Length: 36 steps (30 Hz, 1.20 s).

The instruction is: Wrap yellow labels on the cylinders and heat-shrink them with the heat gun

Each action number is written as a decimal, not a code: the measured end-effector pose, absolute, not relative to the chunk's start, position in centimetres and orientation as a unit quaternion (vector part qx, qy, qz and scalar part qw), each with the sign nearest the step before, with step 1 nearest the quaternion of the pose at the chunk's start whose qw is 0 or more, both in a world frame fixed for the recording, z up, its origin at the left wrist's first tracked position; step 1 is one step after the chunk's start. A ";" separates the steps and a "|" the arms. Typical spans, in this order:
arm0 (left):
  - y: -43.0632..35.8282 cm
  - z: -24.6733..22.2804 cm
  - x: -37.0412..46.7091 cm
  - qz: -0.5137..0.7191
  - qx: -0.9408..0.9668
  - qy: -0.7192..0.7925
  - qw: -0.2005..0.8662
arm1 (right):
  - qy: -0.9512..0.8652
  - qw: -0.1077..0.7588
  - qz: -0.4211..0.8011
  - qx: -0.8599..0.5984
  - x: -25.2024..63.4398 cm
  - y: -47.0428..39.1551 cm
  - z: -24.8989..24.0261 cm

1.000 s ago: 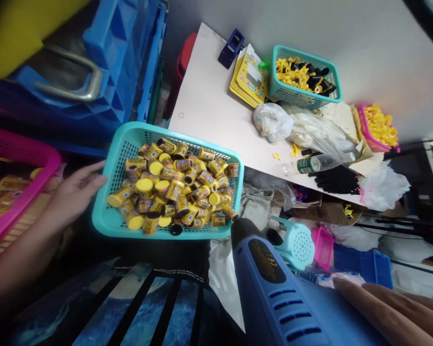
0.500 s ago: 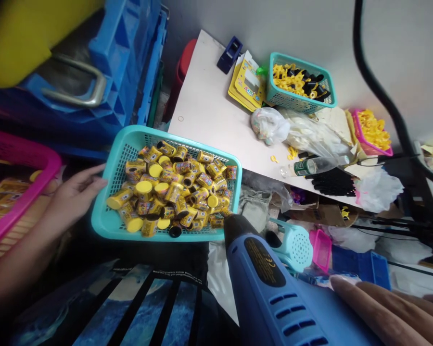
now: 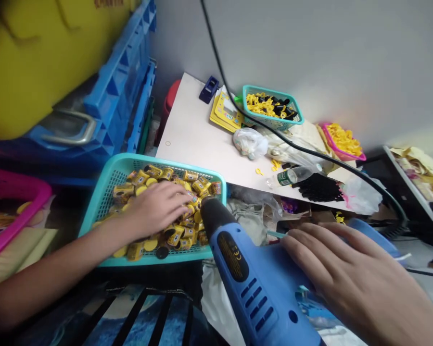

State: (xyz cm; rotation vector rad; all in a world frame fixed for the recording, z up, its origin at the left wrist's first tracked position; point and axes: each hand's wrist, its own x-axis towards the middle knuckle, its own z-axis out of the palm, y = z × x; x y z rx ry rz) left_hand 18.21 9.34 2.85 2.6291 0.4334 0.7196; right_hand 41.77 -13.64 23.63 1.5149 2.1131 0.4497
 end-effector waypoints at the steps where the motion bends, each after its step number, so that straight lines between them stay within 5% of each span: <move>1: 9.1 2.8 19.7 0.210 0.952 0.136 0.177 | 0.784 0.240 0.180 0.544 41.5 -13.1 23.6; 8: 9.6 1.0 20.5 0.052 0.970 0.129 0.201 | 0.775 0.238 0.178 0.558 42.3 -12.5 23.2; 21: 9.5 2.9 16.1 0.096 0.958 0.123 0.240 | 0.819 0.161 0.149 0.529 42.5 -10.4 21.7; 26: 10.0 2.3 13.9 0.211 0.943 0.094 0.239 | 0.832 0.145 0.143 0.516 42.7 -10.5 21.2; 36: 11.7 -1.7 7.2 0.323 0.758 0.522 0.221 | 0.834 0.142 0.151 0.512 43.1 -8.9 21.1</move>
